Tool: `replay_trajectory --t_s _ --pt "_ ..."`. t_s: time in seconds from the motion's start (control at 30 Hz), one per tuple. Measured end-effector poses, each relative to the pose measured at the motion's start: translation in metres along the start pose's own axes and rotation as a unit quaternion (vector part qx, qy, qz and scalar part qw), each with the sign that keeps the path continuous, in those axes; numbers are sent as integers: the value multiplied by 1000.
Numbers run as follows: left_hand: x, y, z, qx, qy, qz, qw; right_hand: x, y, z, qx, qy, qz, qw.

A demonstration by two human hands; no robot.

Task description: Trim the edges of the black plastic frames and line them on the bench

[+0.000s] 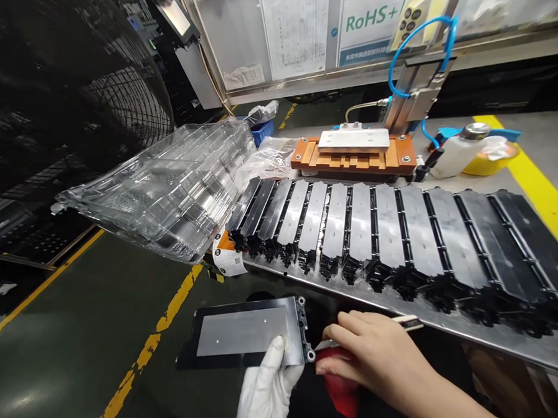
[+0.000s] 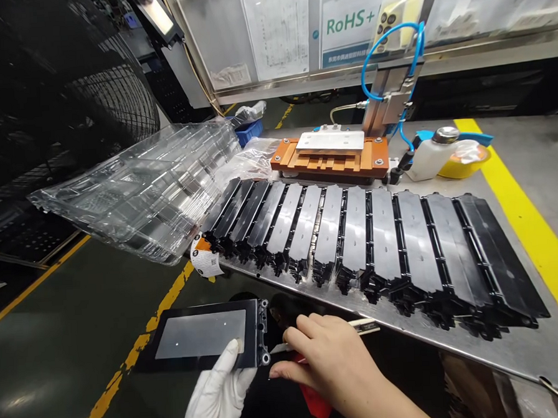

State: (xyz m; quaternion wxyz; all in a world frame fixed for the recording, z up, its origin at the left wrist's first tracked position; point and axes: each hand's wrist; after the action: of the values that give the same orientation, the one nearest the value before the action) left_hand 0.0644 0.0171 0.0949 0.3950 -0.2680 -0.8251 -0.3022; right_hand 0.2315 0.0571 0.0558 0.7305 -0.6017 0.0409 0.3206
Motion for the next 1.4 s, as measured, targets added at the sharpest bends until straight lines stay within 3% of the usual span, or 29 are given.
replay_trajectory --t_s 0.13,0.37,0.43,0.6,0.83,1.07,1.4 --pt "11 7 0 -18 -24 35 999 1 -2 1 14 -30 -14 999" --pt "0 -22 14 -124 -84 -39 988 0 -3 2 60 -54 -26 996" --pt "-1 -23 15 -116 -82 -44 989 -1 -3 1 64 -52 -25 996" --pt "3 -8 7 -79 -81 -15 994 -5 -3 -1 5 -13 -12 1000" --pt "-3 -1 4 -39 -20 19 999 -4 -3 -1 29 -43 -44 998" --pt "0 2 3 -45 -17 53 997 1 -1 -6 -44 9 -28 999" --pt "8 20 -9 31 3 31 999 -6 3 -4 62 -13 -57 996"
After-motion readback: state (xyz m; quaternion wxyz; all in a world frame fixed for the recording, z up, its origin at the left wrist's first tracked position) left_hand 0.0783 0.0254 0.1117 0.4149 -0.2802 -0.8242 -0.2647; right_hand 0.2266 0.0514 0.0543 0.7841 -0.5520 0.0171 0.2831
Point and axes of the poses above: each hand's wrist, its own z-axis towards the middle knuckle, its own y-axis out of the palm, x = y × z, and after that the axes turned 15 degrees about y, right-handed
